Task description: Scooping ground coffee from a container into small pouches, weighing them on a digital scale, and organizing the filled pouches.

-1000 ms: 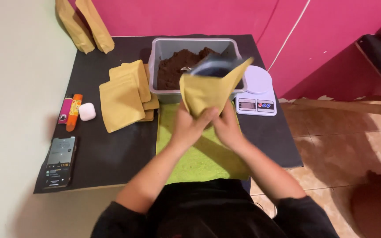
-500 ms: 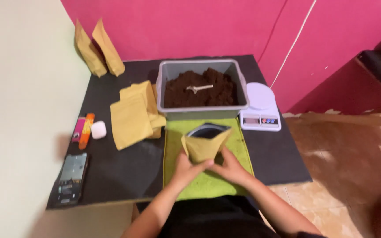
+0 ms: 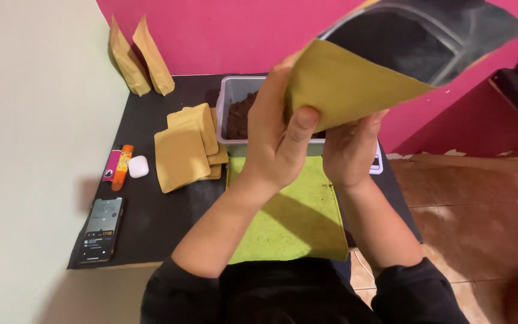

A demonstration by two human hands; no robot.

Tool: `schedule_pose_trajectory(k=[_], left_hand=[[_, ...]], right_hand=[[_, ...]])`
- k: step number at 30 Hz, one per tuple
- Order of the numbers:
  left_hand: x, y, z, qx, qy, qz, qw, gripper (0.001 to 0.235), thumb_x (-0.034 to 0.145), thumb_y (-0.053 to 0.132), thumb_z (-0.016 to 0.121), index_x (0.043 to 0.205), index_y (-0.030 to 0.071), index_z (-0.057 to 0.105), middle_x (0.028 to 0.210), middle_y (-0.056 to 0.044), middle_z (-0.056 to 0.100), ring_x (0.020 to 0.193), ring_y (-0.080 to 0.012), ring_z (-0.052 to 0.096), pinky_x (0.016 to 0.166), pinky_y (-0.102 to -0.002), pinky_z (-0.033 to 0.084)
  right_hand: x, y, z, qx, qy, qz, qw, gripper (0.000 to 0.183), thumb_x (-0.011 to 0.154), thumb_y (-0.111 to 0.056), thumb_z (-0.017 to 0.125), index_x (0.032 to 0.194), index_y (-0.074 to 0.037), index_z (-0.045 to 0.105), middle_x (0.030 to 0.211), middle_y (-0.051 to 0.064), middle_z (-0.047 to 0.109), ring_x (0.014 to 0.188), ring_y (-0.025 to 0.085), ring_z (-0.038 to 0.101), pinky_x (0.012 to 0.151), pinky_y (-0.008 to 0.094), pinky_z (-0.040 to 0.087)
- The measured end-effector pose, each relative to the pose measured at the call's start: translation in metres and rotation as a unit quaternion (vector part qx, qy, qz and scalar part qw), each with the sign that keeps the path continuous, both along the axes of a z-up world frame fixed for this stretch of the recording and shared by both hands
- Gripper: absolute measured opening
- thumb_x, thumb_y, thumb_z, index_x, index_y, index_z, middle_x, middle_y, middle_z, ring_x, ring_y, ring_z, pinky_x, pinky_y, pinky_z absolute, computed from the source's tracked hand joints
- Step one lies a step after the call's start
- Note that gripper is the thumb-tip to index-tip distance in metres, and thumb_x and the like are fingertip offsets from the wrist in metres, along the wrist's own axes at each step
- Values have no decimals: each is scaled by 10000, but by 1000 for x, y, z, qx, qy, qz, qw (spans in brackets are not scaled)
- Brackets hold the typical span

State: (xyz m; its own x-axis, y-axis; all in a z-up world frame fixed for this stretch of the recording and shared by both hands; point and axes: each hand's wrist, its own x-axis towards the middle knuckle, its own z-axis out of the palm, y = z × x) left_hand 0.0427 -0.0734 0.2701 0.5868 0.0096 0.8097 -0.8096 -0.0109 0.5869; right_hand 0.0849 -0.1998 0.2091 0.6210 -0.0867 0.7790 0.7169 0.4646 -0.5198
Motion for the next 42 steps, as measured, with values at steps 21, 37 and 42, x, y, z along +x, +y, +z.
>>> schedule_pose_trajectory(k=[21,37,42], left_hand=[[49,2,-229,90,462,42,881,823,891,607,678,1432,14,494,1371,-288,593,1356,-427,527,1151,-591,401],[3,45,-170,193,372,-89,904,1051,625,358,946,1395,-135,427,1400,-326,545,1331,-492,520,1124,-595,458],[-11,43,-224,266,448,-81,850,844,723,191,918,1425,-7,494,1358,-245,600,1322,-425,553,1119,-547,473]], right_hand=[[23,-23,-178,-382,312,-105,863,693,1037,-277,601,1487,176,332,1460,455,402,1431,538,350,1196,652,247],[-7,-65,-164,-413,189,-15,891,671,707,-347,940,1217,-13,660,981,138,712,992,277,678,993,435,478],[-23,-75,-172,-509,256,44,821,682,646,-126,966,1242,50,684,1229,230,732,1163,367,680,1081,544,482]])
